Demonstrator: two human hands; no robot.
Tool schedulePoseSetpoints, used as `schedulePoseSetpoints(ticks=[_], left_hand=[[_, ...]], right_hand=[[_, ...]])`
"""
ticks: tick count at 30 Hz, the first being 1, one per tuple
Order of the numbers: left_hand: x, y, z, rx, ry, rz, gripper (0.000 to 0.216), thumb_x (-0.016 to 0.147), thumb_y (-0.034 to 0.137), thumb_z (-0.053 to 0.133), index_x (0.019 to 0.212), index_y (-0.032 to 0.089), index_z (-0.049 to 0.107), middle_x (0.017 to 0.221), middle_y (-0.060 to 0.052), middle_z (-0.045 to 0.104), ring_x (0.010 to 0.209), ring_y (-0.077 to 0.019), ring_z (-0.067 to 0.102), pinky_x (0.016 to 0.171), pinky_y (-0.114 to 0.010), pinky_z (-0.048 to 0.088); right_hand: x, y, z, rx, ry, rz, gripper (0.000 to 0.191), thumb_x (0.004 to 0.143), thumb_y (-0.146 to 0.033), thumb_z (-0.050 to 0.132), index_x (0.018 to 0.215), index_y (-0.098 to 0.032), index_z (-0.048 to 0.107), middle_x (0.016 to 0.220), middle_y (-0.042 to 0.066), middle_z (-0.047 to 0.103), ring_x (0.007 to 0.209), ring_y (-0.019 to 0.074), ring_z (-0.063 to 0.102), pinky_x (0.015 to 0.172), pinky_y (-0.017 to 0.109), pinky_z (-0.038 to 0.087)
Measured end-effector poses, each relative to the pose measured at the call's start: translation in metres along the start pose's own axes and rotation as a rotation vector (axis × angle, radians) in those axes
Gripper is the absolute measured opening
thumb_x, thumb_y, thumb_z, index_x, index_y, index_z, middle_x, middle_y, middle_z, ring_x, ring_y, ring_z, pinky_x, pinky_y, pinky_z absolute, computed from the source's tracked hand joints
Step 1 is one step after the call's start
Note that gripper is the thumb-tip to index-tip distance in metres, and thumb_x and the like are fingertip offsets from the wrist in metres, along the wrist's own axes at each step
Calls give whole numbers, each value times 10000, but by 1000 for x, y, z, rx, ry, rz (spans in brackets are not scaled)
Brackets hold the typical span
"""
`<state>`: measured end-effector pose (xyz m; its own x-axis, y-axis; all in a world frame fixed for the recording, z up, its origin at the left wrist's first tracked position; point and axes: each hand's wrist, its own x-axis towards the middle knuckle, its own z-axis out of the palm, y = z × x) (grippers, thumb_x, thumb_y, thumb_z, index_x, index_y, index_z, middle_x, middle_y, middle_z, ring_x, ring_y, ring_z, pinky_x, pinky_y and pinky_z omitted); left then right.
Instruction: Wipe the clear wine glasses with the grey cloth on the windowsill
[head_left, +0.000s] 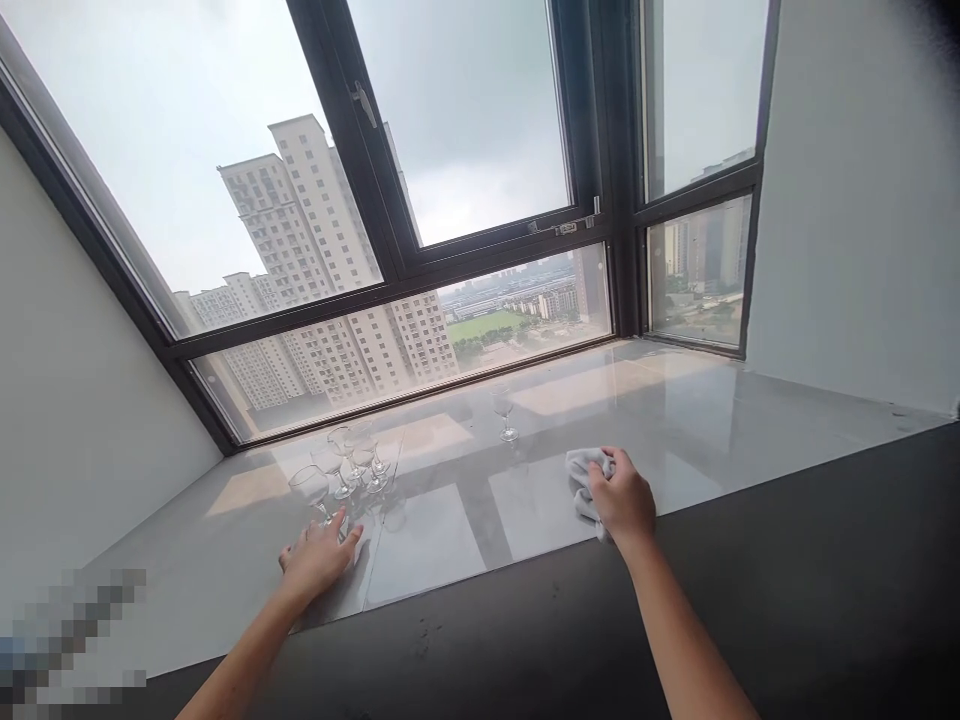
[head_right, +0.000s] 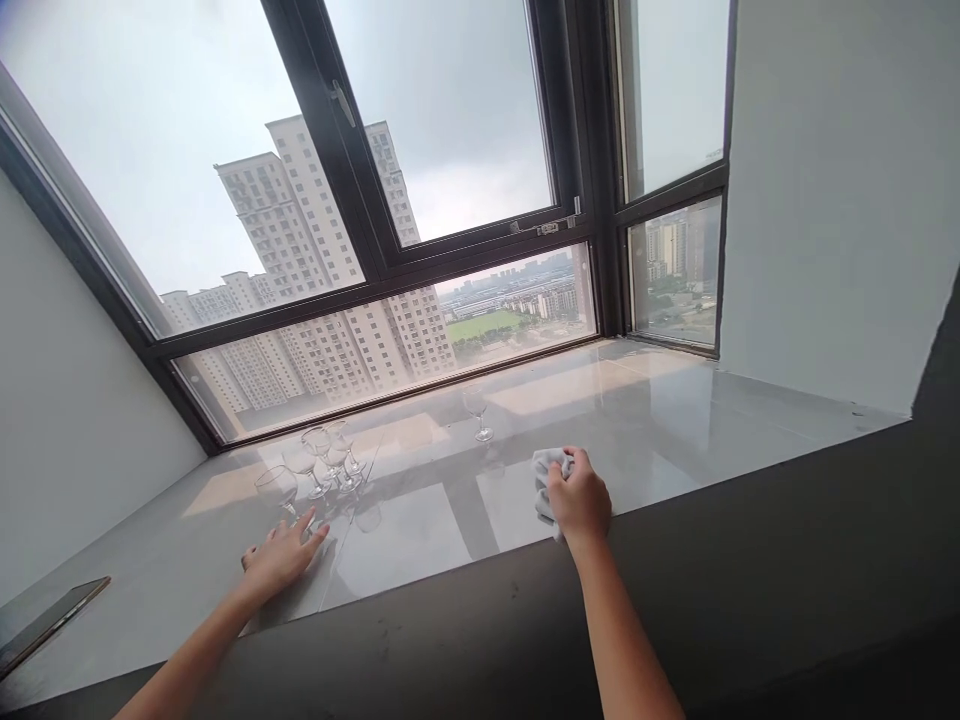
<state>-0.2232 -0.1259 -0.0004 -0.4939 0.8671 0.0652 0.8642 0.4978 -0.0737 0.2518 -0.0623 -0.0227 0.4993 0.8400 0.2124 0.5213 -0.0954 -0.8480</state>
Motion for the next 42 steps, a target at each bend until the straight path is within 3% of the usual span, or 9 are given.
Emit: schedulePoseSetpoints(ticks=[5,9,13,16,21,26,33,37,42], left_hand=[[-42,33,0,-1,31,173,684,867,653,378,1420,272,509,1543,-158,383,1456,-389,262,1124,-609,207],[-53,110,-7,-174,43,565,582,900,560,415,1392,272,530,1563,-105,363,1440,-303,321,1151,-483,261],[-27,207,-14,-337,18,736,613,923,498,439,1453,190,456,1573,-162,319,1441,-301,319,1167,-435,254],[1,272,-19,-383,-17,764,667,925,509,454,1521,233,339,1601,-159,252,1468,-339,246,1164,-485,234],[32,331,-23,-364,-80,788,616,952,526,395,1484,215,401,1575,-187,305,1432,-358,310,1141,-542,235],[38,330,-22,-316,-57,815,539,975,511,312,1418,256,484,1546,-124,389,1416,-344,328,1117,-570,252],[21,290,-27,-271,10,839,500,955,528,357,1338,298,581,1453,-57,526,1375,-300,370,1129,-502,250],[-11,238,-23,-271,81,814,543,927,577,386,1337,297,604,1429,-62,551,1326,-339,394,1092,-521,289],[-44,148,-17,-246,119,728,563,917,603,381,1373,333,572,1437,-37,545,1312,-346,403,1075,-513,312]], right_hand=[[0,-1,0,-8,-5,7,366,882,-365,477,1196,-231,611,1008,83,701,846,220,613,641,265,335],[-1,-2,-1,-10,-3,11,377,886,-366,483,1206,-217,616,1021,87,704,871,227,626,644,267,346],[-2,-4,-3,1,-9,8,368,890,-352,480,1204,-218,615,1014,84,704,877,222,629,649,261,359],[-2,-5,-3,5,-14,2,359,894,-348,470,1200,-227,611,1006,80,701,864,216,629,645,257,360],[0,-4,-3,16,4,-10,333,895,-349,466,1176,-237,606,1006,68,703,859,211,635,656,258,361],[0,-3,-3,11,-11,-11,334,897,-339,467,1186,-232,598,998,64,706,869,214,644,652,259,363],[-2,-3,-4,27,-14,-20,328,899,-334,472,1181,-228,601,1003,70,707,882,219,646,660,258,370],[-1,-3,-4,38,-18,-18,333,896,-322,475,1186,-220,601,1004,80,706,893,225,646,670,265,371],[-1,-2,-3,23,-35,-18,335,897,-332,469,1188,-229,596,1009,80,705,877,229,642,659,270,355]])
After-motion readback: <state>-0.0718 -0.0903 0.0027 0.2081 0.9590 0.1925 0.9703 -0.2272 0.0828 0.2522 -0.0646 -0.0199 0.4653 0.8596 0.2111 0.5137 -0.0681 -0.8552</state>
